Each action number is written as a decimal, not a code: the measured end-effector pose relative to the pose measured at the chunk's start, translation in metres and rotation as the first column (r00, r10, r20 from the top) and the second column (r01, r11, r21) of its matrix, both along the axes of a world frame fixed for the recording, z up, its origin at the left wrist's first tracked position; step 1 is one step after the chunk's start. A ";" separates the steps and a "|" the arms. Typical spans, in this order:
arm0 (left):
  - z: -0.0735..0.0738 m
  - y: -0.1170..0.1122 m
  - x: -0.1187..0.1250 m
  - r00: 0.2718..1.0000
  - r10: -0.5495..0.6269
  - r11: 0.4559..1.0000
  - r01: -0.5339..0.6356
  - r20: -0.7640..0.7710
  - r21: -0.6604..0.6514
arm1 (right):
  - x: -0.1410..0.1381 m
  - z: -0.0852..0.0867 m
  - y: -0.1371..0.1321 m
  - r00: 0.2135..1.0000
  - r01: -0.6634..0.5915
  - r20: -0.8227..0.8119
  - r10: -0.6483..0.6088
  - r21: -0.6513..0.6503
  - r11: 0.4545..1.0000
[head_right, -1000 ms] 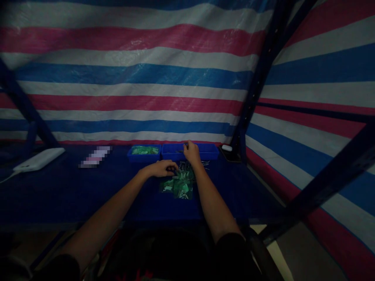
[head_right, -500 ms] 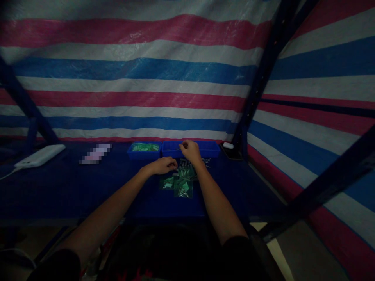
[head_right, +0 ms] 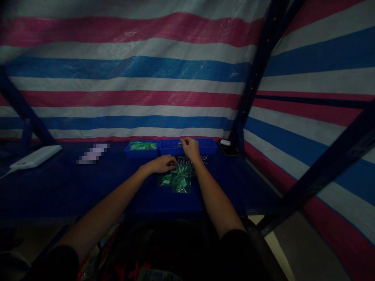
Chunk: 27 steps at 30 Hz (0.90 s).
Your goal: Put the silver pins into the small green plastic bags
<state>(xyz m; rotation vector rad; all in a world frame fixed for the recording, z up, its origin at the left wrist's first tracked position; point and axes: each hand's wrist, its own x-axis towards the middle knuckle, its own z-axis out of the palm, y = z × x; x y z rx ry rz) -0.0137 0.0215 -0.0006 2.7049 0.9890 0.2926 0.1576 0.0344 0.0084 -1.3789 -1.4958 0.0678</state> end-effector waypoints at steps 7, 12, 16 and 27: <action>-0.001 0.000 0.002 0.999 -0.001 1.000 0.002 -0.040 0.014 | 0.004 -0.002 -0.002 0.955 -0.043 -0.298 0.007 -0.114 0.993; -0.001 0.000 0.003 1.000 -0.005 0.999 0.006 -0.029 0.034 | 0.003 -0.002 -0.003 0.929 -0.057 -0.370 0.005 -0.129 0.990; -0.002 -0.001 0.003 1.000 -0.006 0.999 0.007 -0.020 0.033 | 0.004 -0.002 -0.003 0.920 -0.013 -0.390 -0.043 -0.142 0.990; -0.001 -0.002 0.005 0.996 0.002 0.998 0.004 -0.091 0.065 | 0.002 0.005 -0.008 0.796 -0.047 -0.600 -0.077 -0.188 0.981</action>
